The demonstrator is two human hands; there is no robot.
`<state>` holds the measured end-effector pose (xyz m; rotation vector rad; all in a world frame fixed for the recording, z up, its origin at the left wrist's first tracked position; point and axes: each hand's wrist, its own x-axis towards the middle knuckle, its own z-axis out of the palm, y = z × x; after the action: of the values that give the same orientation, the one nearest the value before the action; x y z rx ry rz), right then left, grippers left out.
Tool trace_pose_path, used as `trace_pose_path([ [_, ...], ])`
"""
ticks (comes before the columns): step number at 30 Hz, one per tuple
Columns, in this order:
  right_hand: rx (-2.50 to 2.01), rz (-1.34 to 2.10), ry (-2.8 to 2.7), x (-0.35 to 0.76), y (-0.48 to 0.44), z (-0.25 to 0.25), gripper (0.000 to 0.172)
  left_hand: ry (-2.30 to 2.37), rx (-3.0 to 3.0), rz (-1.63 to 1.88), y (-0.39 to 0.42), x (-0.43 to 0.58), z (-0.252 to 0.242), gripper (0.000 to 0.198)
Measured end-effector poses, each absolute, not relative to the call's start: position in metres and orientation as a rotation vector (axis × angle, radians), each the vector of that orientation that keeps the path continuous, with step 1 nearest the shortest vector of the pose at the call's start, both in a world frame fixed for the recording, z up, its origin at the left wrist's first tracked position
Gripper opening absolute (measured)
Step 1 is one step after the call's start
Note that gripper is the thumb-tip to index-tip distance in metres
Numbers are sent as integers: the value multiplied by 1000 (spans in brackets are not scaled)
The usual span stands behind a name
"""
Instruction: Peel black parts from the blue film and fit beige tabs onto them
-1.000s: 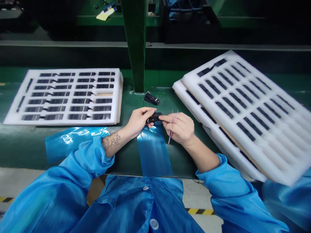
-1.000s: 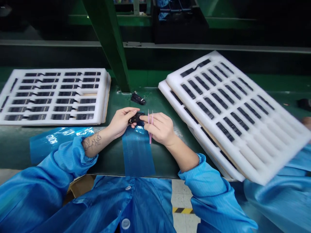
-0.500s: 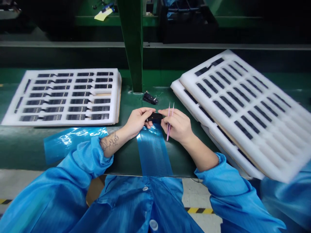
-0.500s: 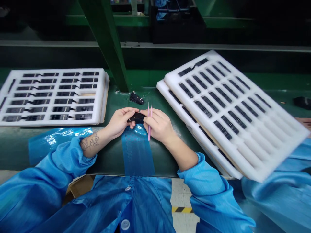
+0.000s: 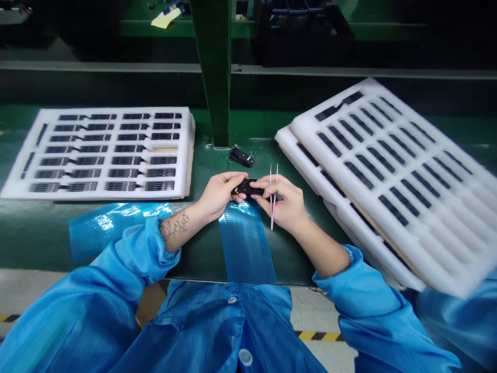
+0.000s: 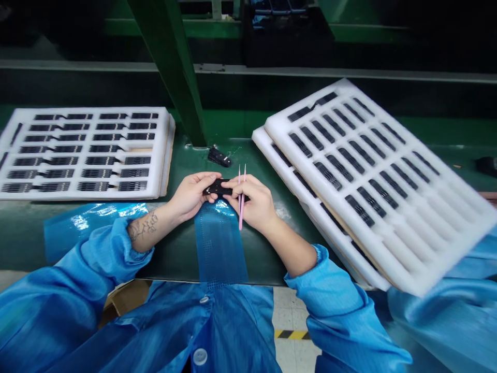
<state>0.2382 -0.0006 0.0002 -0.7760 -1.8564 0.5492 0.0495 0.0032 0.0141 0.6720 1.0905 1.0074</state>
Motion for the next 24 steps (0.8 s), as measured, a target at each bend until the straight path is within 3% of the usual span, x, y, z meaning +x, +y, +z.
trace_pose_path([
  [4, -855, 529, -1801, 235, -6, 2, 26, 1109, 671, 1057, 3, 50, 14, 14],
  [11, -978, 952, -1471, 231, -7, -7, 36, 1170, 722, 1109, 1, 53, 14, 16],
  [19, -751, 358, -1856, 241, 1, 0, 29, 1098, 626, 957, 1, 53, 23, 16],
  [24, -689, 252, -1982, 244, 7, -4, 22, 1105, 707, 949, 1, 52, 19, 11],
])
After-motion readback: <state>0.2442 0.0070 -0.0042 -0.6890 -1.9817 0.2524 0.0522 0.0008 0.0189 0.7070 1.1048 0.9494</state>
